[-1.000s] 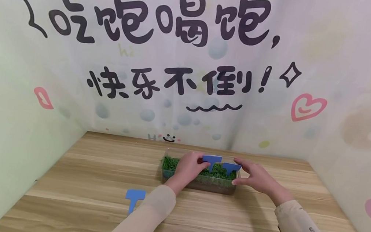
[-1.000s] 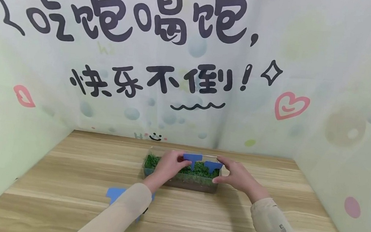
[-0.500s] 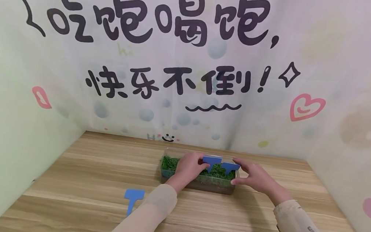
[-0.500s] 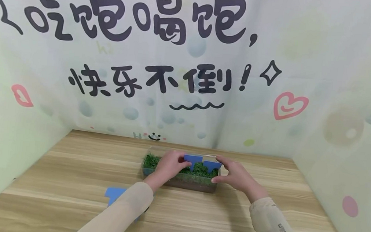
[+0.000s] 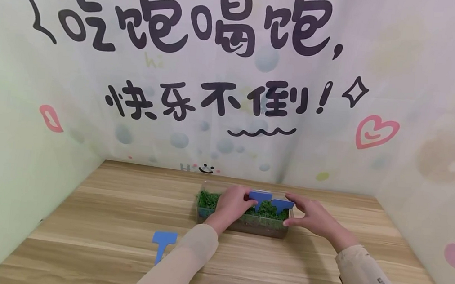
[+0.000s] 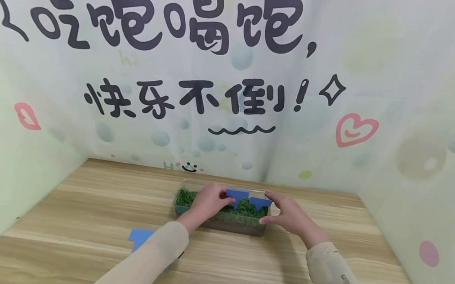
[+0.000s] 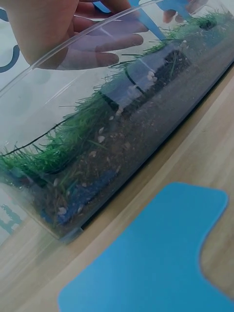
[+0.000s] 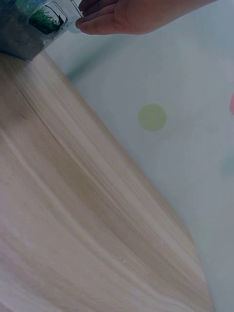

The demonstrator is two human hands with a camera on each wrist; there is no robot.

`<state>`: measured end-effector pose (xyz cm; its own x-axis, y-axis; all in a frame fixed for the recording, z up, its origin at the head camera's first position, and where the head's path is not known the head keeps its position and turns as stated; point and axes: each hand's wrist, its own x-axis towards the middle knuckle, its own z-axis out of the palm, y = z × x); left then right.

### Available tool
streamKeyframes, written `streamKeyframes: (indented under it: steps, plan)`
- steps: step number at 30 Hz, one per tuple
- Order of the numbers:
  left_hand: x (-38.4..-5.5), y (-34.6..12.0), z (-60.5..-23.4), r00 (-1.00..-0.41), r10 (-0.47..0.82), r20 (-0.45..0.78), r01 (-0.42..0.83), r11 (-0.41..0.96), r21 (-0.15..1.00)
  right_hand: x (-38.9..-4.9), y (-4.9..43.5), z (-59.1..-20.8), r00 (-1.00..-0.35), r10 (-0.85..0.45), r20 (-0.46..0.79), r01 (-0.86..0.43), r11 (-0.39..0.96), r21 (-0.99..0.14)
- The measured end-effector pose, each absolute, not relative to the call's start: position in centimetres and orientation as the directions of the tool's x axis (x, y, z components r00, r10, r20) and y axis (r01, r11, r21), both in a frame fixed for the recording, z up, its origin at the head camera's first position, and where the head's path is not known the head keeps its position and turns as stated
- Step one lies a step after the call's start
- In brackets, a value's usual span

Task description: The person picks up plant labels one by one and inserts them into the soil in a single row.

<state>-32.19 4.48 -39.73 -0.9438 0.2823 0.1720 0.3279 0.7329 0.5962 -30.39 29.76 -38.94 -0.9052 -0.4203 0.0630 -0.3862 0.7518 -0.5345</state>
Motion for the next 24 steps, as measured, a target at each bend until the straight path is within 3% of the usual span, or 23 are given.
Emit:
streamKeyframes:
  steps: [12, 24]
  plan:
    - [-32.41, 4.71, -40.03, -0.947, 0.283, 0.150, 0.319, 0.784, 0.532, -30.36, 29.72, -38.87, -0.904, -0.423, 0.064, -0.390, 0.752, -0.532]
    - [-32.75, 5.09, -39.90, -0.955, 0.269, 0.127, 0.293, 0.783, 0.548, -30.51, 29.92, -39.00, -0.906, -0.420, 0.055, -0.381, 0.752, -0.537]
